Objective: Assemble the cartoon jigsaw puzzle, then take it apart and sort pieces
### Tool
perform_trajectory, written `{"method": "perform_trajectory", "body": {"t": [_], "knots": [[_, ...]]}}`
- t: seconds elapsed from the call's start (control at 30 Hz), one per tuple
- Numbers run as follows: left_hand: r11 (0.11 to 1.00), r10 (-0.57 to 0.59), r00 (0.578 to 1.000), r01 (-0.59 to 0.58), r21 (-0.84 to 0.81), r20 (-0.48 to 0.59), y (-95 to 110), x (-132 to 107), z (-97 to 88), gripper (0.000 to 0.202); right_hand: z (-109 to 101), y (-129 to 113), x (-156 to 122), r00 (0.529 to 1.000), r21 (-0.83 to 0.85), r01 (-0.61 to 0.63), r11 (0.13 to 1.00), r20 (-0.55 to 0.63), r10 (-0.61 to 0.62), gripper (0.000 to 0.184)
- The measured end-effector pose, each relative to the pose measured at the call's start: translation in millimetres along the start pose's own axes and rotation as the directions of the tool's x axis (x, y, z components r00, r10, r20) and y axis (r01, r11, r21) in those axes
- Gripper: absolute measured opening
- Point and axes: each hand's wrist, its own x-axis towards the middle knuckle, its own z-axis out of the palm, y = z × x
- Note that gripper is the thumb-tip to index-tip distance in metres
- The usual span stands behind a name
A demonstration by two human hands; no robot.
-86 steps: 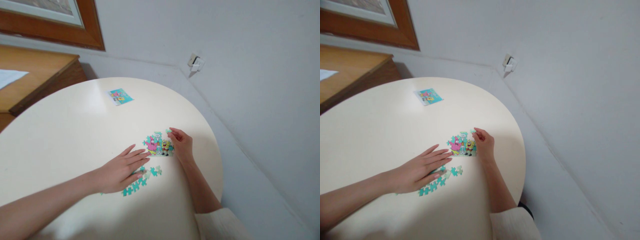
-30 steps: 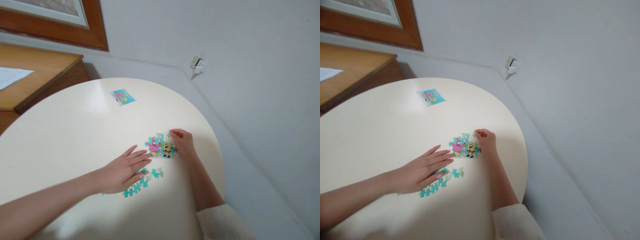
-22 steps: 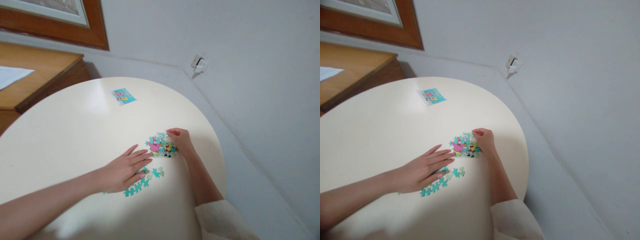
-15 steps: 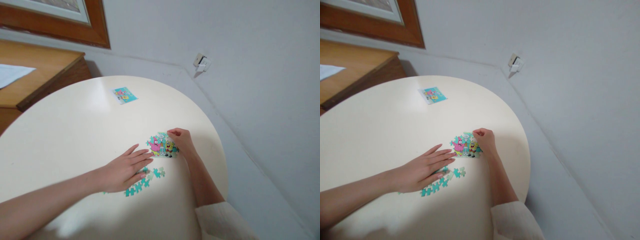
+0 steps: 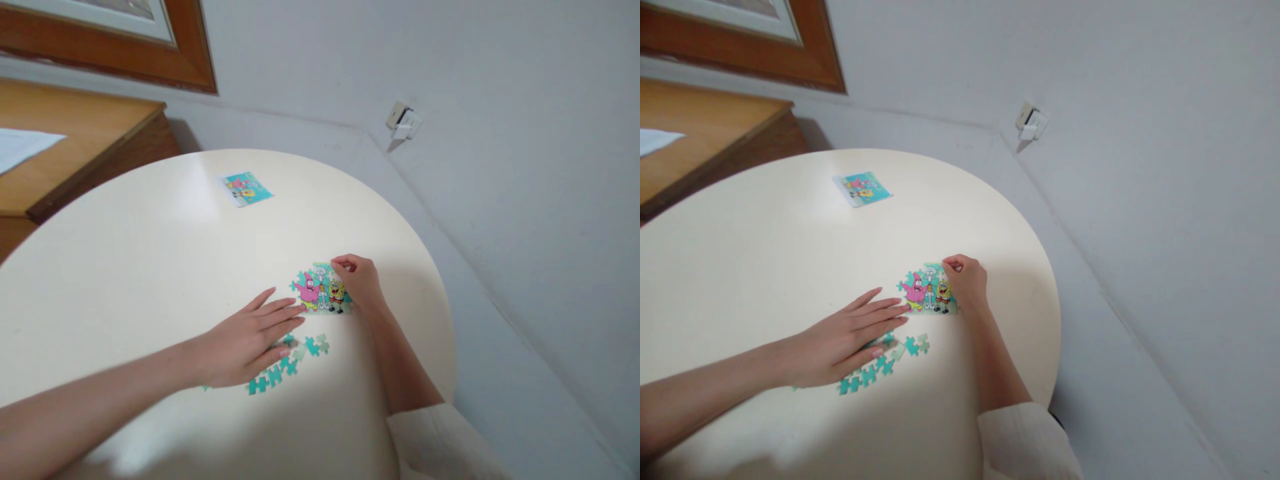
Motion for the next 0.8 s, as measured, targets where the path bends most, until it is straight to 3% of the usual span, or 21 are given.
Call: {"method": "perform_trajectory", "body": {"t": [0.8], "knots": [[0.999, -0.008, 1.000, 0.007, -0.054, -0.006, 0.5, 1.5, -1.7, 0.045, 1.4, -6.7, -6.5, 0.999, -0.124, 0.010, 0.992, -0.038, -0.014, 0.014]]}}
